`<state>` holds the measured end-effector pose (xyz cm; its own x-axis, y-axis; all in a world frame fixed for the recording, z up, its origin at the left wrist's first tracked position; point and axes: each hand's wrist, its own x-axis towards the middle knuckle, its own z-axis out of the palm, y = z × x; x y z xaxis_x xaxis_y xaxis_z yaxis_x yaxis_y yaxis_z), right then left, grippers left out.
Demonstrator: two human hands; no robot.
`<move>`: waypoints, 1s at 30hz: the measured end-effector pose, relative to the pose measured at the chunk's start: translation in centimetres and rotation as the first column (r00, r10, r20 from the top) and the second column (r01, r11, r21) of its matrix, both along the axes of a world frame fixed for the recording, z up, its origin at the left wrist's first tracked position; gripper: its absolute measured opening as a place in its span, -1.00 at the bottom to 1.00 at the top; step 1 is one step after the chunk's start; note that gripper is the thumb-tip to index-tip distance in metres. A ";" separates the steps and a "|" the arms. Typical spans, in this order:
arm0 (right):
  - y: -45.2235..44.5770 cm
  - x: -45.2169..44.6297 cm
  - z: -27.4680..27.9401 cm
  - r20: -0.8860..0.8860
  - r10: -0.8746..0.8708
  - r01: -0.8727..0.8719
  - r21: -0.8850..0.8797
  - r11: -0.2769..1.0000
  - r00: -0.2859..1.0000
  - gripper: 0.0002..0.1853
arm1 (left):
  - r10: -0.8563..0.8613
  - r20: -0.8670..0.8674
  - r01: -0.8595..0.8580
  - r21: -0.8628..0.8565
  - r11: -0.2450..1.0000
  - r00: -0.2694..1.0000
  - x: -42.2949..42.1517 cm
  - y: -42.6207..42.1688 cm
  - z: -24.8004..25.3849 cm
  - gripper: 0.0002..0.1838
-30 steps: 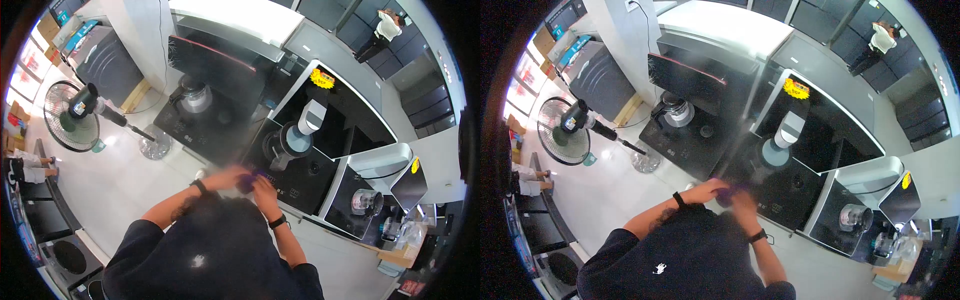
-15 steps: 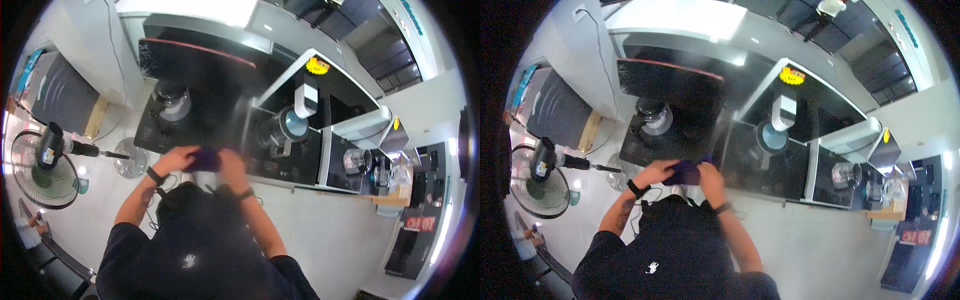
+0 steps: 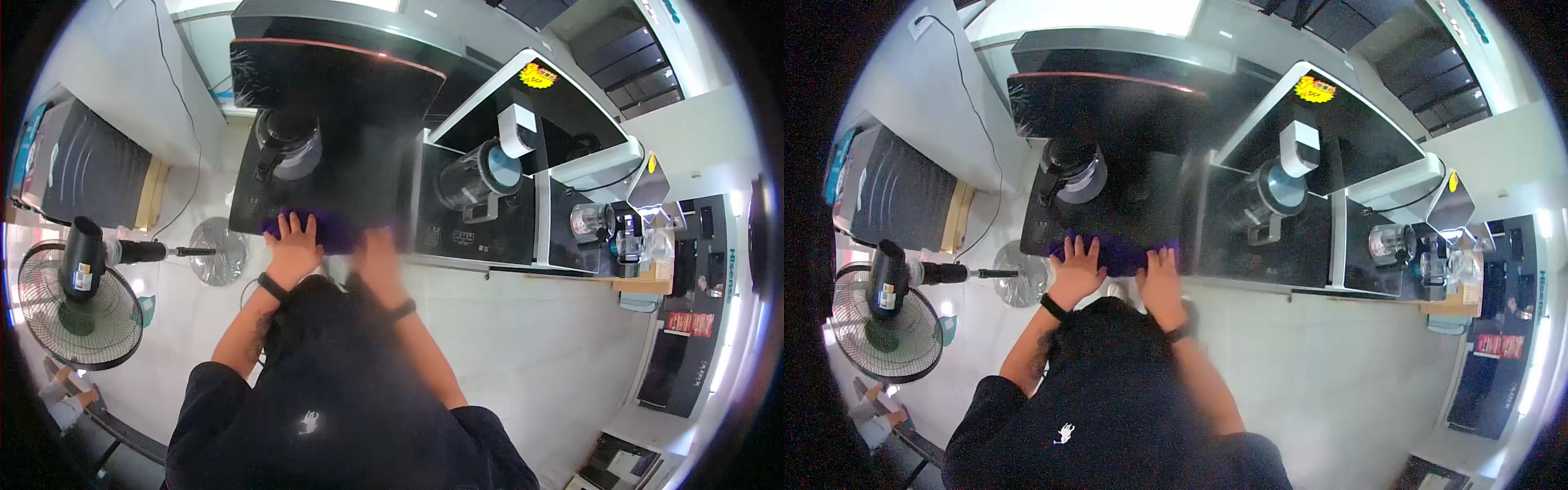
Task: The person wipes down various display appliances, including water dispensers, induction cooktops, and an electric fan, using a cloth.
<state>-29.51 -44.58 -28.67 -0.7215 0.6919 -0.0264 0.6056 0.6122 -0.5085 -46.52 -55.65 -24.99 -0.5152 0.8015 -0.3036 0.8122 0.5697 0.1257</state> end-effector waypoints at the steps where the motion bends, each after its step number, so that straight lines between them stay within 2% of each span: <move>1: 0.0 0.1 -0.6 0.015 0.007 -0.008 0.060 0.998 1.000 -0.43 | 0.015 0.080 -0.013 -0.031 0.999 0.997 -0.3 0.2 0.3 -0.19; 3: 0.7 -0.1 -2.4 0.035 0.020 -0.027 0.190 0.981 0.999 -0.42 | 0.066 0.050 -0.067 0.013 0.998 0.997 -1.4 0.6 -0.7 -0.18; 6: 2.5 -1.6 -0.9 0.065 0.021 -0.037 0.253 0.967 0.998 -0.37 | 0.145 0.037 -0.146 0.041 0.988 0.989 -2.6 1.3 -0.8 -0.16; 7: 3.2 -2.3 -0.8 0.032 -0.017 0.008 0.262 0.965 0.999 -0.34 | 0.165 0.038 -0.167 0.045 0.985 0.986 -2.7 1.6 -0.8 -0.16; 10: 3.7 -3.4 1.2 0.083 -0.053 0.037 0.182 0.983 0.995 -0.33 | 0.183 0.048 -0.185 0.053 0.981 0.982 -2.5 1.7 -0.5 -0.20; 13: 3.2 -2.3 2.0 0.047 -0.043 0.037 0.129 0.991 0.998 -0.40 | 0.164 0.049 -0.165 0.020 0.986 0.985 -2.4 1.3 -0.2 -0.24; 15: 3.2 -1.4 3.7 -0.130 0.047 -0.046 0.011 0.999 0.990 -0.48 | 0.148 0.047 -0.149 0.016 0.989 0.988 -2.6 1.2 0.0 -0.27; 16: 3.3 -1.3 5.3 -0.222 0.088 -0.099 -0.041 0.994 0.971 -0.52 | 0.142 0.001 -0.141 0.055 0.988 0.990 -2.9 1.2 -0.4 -0.28; 18: 1.3 -1.9 16.2 -0.454 0.056 -0.191 -0.257 0.947 0.889 -0.62 | 0.106 -0.082 -0.096 0.111 0.989 0.991 -2.6 0.9 -1.8 -0.30; 19: 0.2 -1.8 22.0 -0.511 0.115 -0.264 -0.229 0.937 0.852 -0.63 | 0.104 -0.094 -0.094 0.106 0.990 0.990 -2.3 0.7 -2.0 -0.30; 20: -0.8 -1.2 26.0 -0.595 0.191 -0.304 -0.095 0.948 0.781 -0.67 | 0.098 -0.108 -0.087 0.103 0.991 0.989 -2.4 1.1 -2.1 -0.31; 22: -1.3 1.2 32.7 -0.636 0.391 -0.503 0.004 0.864 0.666 -0.73 | 0.087 -0.129 -0.076 0.089 0.993 0.988 -2.7 1.8 -2.0 -0.32; 24: -2.2 3.4 36.1 -0.641 0.568 -0.664 0.119 0.738 0.516 -0.75 | 0.077 -0.138 -0.069 0.062 0.996 0.987 -2.8 2.4 -1.8 -0.34; 26: -2.8 4.9 37.5 -0.616 0.663 -0.750 0.170 0.639 0.425 -0.77 | 0.063 -0.158 -0.055 0.051 0.997 0.985 -3.0 2.8 -2.4 -0.37; 28: -3.2 5.4 37.4 -0.598 0.689 -0.772 0.176 0.611 0.410 -0.78 | 0.051 -0.121 -0.051 0.005 0.999 0.991 -3.2 2.8 -1.7 -0.38; 30: -3.4 5.6 36.9 -0.592 0.701 -0.786 0.175 0.593 0.397 -0.80 | 0.065 -0.152 -0.056 0.065 0.996 0.986 -3.2 2.6 -2.1 -0.38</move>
<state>-23.94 -47.98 8.24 -0.8429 -0.1062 0.5276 -0.4814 0.5869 -0.6510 -49.69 -53.07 -27.07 -0.6001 0.7818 -0.1694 0.7887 0.6136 0.0379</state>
